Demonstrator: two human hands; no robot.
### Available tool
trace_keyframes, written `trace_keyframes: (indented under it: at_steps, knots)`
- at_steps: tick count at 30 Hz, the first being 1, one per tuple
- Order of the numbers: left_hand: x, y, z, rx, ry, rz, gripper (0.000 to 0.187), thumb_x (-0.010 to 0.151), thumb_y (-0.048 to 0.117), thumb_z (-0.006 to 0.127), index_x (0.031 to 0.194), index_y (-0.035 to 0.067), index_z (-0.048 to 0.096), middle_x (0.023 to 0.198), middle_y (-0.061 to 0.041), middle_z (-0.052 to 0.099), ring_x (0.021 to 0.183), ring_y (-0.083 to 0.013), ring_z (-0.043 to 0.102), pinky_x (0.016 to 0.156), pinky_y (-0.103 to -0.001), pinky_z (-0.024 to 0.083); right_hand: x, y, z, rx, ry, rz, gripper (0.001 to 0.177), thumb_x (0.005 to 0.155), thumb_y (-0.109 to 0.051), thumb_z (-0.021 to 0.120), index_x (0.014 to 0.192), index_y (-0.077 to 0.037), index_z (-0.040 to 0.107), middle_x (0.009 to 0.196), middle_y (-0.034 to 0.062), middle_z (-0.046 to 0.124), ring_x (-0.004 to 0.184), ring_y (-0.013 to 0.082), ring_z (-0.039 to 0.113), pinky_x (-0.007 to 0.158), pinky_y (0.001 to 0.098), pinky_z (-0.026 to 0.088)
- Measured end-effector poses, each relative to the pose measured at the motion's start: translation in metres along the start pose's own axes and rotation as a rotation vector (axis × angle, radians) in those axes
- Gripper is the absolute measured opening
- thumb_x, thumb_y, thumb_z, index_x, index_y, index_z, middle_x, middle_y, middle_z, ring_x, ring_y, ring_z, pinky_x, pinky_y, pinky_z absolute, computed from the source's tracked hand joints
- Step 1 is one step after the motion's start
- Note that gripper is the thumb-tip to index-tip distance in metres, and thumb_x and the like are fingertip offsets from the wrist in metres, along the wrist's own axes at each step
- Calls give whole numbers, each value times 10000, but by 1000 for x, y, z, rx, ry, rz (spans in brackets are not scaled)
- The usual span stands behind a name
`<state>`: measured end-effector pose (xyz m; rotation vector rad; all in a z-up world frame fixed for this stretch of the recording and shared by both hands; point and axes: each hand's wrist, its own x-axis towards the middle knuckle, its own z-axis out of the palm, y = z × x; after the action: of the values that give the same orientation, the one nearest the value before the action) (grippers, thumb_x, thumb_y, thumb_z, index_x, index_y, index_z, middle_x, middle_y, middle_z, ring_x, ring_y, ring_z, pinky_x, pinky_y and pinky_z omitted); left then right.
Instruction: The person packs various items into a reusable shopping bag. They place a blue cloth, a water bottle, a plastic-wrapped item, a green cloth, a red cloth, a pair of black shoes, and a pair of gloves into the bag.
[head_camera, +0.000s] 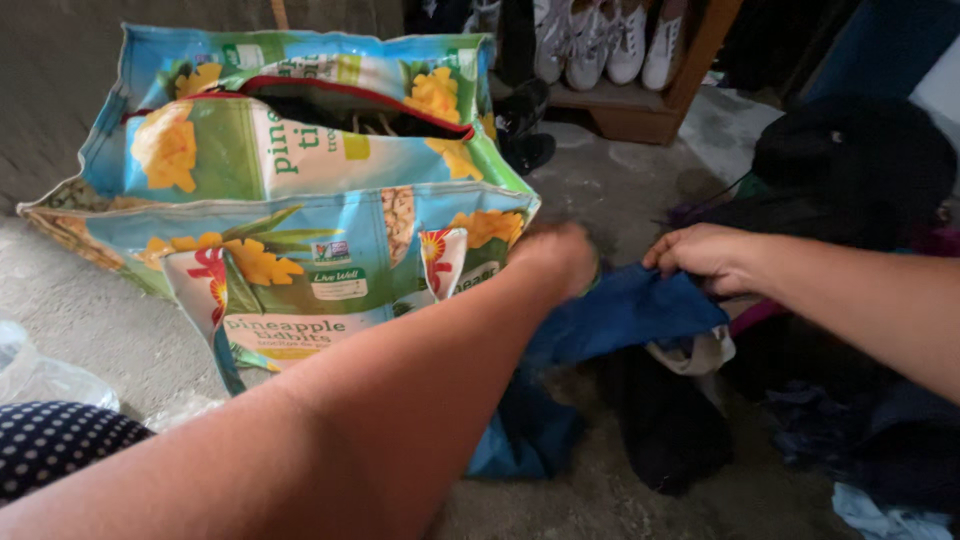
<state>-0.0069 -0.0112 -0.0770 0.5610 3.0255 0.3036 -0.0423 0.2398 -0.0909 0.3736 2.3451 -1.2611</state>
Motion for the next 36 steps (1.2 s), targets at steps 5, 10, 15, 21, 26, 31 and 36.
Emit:
trace_keyframes:
  at_steps: [5, 10, 15, 21, 26, 31, 36]
  knots:
    - [-45, 9, -11, -7, -170, -49, 536, 921, 453, 570, 1319, 108, 672, 1401, -145, 608, 1322, -340, 578, 1084, -471, 465, 3, 3, 7, -21, 133, -71, 325, 833, 85, 585, 1110, 27, 745, 1020, 144, 722, 864, 247, 662, 684, 389, 550]
    - [-69, 5, 41, 336, -225, 249, 499, 991, 498, 502, 1269, 182, 770, 1381, -101, 694, 1291, -323, 646, 1058, -544, 494, -10, -12, 24, -198, 107, -137, 300, 819, 38, 629, 1066, -27, 785, 959, 126, 746, 814, 220, 651, 655, 345, 520]
    - [-89, 35, 84, 251, -522, 224, 602, 957, 564, 569, 1368, 134, 661, 1460, -129, 598, 1353, -339, 562, 1072, -556, 445, -18, -13, 31, -304, 37, -160, 321, 786, 24, 646, 1050, -70, 804, 946, 87, 754, 802, 183, 643, 659, 337, 519]
    - [-96, 36, 132, 314, -595, 190, 540, 961, 443, 631, 1389, 114, 654, 1481, -151, 582, 1368, -360, 542, 1097, -536, 417, -23, -13, 37, -294, -44, -135, 326, 774, 43, 640, 1044, -54, 797, 941, 95, 756, 789, 179, 654, 678, 326, 528]
    - [-86, 20, 161, 325, -594, 148, 506, 965, 343, 682, 1406, 97, 649, 1497, -169, 569, 1381, -377, 526, 1117, -520, 394, -33, -18, 37, -351, -72, -108, 344, 782, 48, 619, 1048, -70, 802, 984, 72, 769, 840, 173, 672, 718, 314, 543]
    - [-88, 19, 148, 210, -585, 126, 484, 941, 304, 729, 1385, 127, 649, 1462, -140, 586, 1343, -358, 553, 1085, -512, 435, -39, -22, 34, -457, -61, -103, 360, 781, 39, 619, 1055, -82, 818, 1078, 78, 788, 949, 207, 689, 814, 341, 545]
    - [-32, 15, 101, -34, -623, 324, 451, 855, 422, 720, 1194, 127, 750, 1217, -130, 732, 1083, -303, 692, 931, -461, 545, -27, -18, 26, -625, -41, -147, 339, 813, -22, 652, 1089, -93, 836, 1135, 74, 783, 1078, 212, 693, 938, 346, 534]
